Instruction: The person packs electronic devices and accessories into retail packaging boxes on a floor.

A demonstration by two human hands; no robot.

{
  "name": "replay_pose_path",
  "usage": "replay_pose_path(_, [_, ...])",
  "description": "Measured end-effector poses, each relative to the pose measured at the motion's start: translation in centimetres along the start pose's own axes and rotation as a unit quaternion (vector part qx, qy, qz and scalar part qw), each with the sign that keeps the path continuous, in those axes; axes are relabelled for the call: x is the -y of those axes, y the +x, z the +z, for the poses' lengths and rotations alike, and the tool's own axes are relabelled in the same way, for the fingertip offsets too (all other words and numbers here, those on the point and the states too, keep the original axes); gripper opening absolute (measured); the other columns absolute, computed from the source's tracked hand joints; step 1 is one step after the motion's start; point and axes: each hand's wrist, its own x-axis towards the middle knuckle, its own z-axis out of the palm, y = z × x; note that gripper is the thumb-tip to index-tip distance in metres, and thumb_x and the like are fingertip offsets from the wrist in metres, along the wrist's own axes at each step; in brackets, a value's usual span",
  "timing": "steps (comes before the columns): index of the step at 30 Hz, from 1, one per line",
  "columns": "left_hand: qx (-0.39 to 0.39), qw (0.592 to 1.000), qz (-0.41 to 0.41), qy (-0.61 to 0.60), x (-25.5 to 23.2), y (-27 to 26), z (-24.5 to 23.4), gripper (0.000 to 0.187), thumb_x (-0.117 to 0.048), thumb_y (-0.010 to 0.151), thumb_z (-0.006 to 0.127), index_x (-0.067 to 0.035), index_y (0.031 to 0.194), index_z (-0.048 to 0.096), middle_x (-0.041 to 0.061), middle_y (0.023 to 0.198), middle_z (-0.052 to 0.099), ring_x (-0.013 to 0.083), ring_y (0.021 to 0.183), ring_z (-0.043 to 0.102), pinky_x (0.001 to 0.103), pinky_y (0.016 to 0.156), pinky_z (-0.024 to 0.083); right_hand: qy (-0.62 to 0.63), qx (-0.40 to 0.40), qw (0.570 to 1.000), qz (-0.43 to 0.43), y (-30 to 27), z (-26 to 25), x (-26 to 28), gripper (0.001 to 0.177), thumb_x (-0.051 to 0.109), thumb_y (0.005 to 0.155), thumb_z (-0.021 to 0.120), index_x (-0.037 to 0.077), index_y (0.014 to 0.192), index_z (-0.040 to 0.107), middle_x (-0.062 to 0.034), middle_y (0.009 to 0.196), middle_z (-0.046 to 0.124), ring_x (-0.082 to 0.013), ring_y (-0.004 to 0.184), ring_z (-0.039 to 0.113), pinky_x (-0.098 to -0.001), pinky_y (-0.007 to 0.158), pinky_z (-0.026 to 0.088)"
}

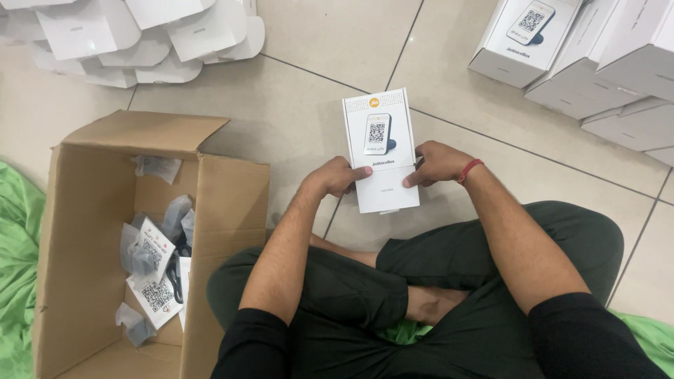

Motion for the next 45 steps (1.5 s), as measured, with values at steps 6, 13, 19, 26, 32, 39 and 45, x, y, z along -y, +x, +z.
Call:
replay_pose_path(6, [-0.005,1.0,0.009,-0.024,-0.5,-0.7,-0.2,0.067,-0.055,0.09,0.066,0.004,0.121,0.069,0.022,0.103,0.076,0.0297,0.088,0.074,0.043,0.074,0.062,-0.084,-0.08,0.993,-0.015,0.0,0.5,0.3,0.071,0.027,0.066,0.092,-0.004,0.125,0.068,-0.0194,0.111,0.075,-0.0308,0.103,0.073,-0.0375,0.095,0.055])
replay_pose_path(13, [-0.098,0.99,0.072,-0.065,-0.3,-0.5,-0.1,0.081,-0.044,0.088,0.071,0.004,0.146,0.041,0.026,0.129,0.065,0.0345,0.116,0.068,0.044,0.098,0.056,-0.054,-0.107,0.991,-0.052,0.4,0.6,-0.2,0.081,0.03,0.065,0.092,-0.001,0.133,0.061,-0.0195,0.117,0.074,-0.0298,0.107,0.071,-0.0371,0.097,0.053])
replay_pose_path(19, [-0.119,0.979,0.154,-0.064,-0.5,-2.2,-1.2,0.096,-0.039,0.083,0.077,0.0,0.155,0.027,0.027,0.133,0.062,0.0366,0.123,0.062,0.044,0.104,0.05,-0.113,-0.11,0.985,-0.064,0.1,0.4,0.5,0.091,0.033,0.064,0.093,0.003,0.14,0.053,-0.0183,0.121,0.071,-0.0314,0.109,0.071,-0.0384,0.098,0.054])
replay_pose_path(26, [-0.218,0.967,0.122,0.043,-5.1,-8.7,-4.4,0.072,-0.067,0.081,0.07,0.004,0.098,0.073,0.018,0.084,0.076,0.0292,0.08,0.076,0.042,0.072,0.06,0.017,-0.156,0.959,-0.236,-3.0,-1.3,2.3,0.109,0.043,0.071,0.081,0.007,0.16,0.028,-0.0177,0.093,0.074,-0.0247,0.079,0.071,-0.0329,0.069,0.054])
replay_pose_path(32, [-0.246,0.966,0.08,-0.018,-4.8,-7.3,-3.6,0.074,-0.073,0.084,0.062,0.0,0.082,0.073,0.016,0.07,0.074,0.0265,0.064,0.075,0.039,0.057,0.058,0.128,-0.152,0.955,-0.222,-3.1,-1.3,2.8,0.078,0.041,0.084,0.075,0.009,0.151,0.051,-0.009,0.074,0.066,-0.0144,0.06,0.058,-0.0278,0.054,0.046])
replay_pose_path(39, [-0.275,0.943,0.184,-0.036,-4.2,-5.7,-2.7,0.083,-0.062,0.096,0.062,0.007,0.137,0.044,0.022,0.09,0.073,0.027,0.074,0.075,0.039,0.061,0.061,0.097,-0.197,0.949,-0.227,-2.8,-1.1,2.5,0.069,0.04,0.087,0.076,0.013,0.148,0.055,-0.004,0.07,0.065,-0.012,0.062,0.058,-0.0271,0.059,0.044])
replay_pose_path(45, [-0.259,0.912,0.307,-0.081,-2.5,-5.5,-1.5,0.093,-0.02,0.074,0.09,-0.007,0.146,0.033,0.028,0.142,0.039,0.0427,0.126,0.053,0.047,0.098,0.051,-0.017,-0.285,0.91,-0.302,-3.1,0.2,2.6,0.058,0.044,0.083,0.08,0.01,0.128,0.062,-0.0059,0.08,0.064,-0.0178,0.072,0.061,-0.0315,0.066,0.053])
